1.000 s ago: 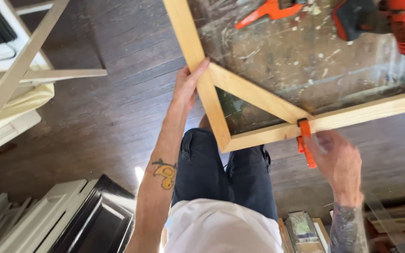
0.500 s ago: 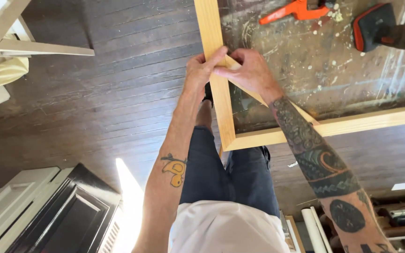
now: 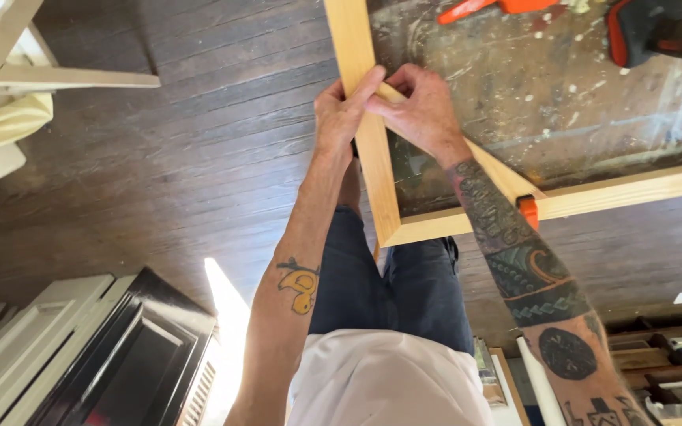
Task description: Assembling a wooden frame by gluing, clamping, and drilling
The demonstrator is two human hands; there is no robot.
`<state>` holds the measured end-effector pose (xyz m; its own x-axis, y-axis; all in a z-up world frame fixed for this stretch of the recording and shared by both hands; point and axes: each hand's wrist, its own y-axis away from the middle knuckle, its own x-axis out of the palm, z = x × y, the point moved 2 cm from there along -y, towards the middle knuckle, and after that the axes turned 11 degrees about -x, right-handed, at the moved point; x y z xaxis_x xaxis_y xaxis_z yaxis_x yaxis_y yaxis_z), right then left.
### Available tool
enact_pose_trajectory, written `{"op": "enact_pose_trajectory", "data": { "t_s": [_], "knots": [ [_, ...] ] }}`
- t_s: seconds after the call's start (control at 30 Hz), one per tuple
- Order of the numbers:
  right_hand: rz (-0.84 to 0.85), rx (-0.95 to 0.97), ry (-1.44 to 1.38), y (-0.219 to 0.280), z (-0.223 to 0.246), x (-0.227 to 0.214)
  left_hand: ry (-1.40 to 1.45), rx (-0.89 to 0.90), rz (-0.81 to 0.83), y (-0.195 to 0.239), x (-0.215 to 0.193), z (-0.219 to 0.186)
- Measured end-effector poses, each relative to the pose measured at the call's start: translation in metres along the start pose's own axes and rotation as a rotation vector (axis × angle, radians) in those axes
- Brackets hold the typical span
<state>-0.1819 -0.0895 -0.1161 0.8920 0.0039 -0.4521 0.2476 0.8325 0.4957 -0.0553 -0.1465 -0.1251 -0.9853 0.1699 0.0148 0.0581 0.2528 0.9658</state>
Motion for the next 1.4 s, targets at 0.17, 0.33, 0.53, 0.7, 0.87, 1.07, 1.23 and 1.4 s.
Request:
{"op": "enact_pose_trajectory", "data": {
  "t_s": [0.17, 0.33, 0.53, 0.7, 0.87, 1.07, 1.23, 1.4],
  "knots": [
    [-0.153, -0.26, 0.078, 0.09, 0.038, -0.052, -0.008, 0.131, -0.095, 0.001, 0.007, 0.009],
    [-0.553, 0.175, 0.078, 0.268, -0.108, -0.095, -0.078, 0.206, 0.013, -0.016, -0.004, 0.043],
    [0.043, 0.744, 0.016, 0.282, -0.156, -0.082, -0.041, 0.212, 0.109, -0.044, -0.013, 0.062],
    [-0.019, 0.671, 0.109, 0.277, -0.217, -0.062, -0.004, 0.233, 0.131, -0.063, -0.013, 0.073],
    [0.056, 0.68, 0.128, 0.268, -0.201, -0.068, 0.101, 0.181, 0.078, -0.061, -0.005, 0.076],
    [-0.016, 0.737, 0.288, 0.278, -0.238, -0.054, 0.125, 0.193, 0.072, -0.027, -0.003, 0.058],
    [0.069, 0.779, 0.217, 0.345, -0.229, -0.035, 0.153, 0.03, 0.012, -0.02, 0.002, 0.045],
    [0.249, 0.883, 0.281, 0.451, -0.278, 0.016, 0.067, 0.125, -0.087, -0.008, 0.005, 0.049]
  ]
}}
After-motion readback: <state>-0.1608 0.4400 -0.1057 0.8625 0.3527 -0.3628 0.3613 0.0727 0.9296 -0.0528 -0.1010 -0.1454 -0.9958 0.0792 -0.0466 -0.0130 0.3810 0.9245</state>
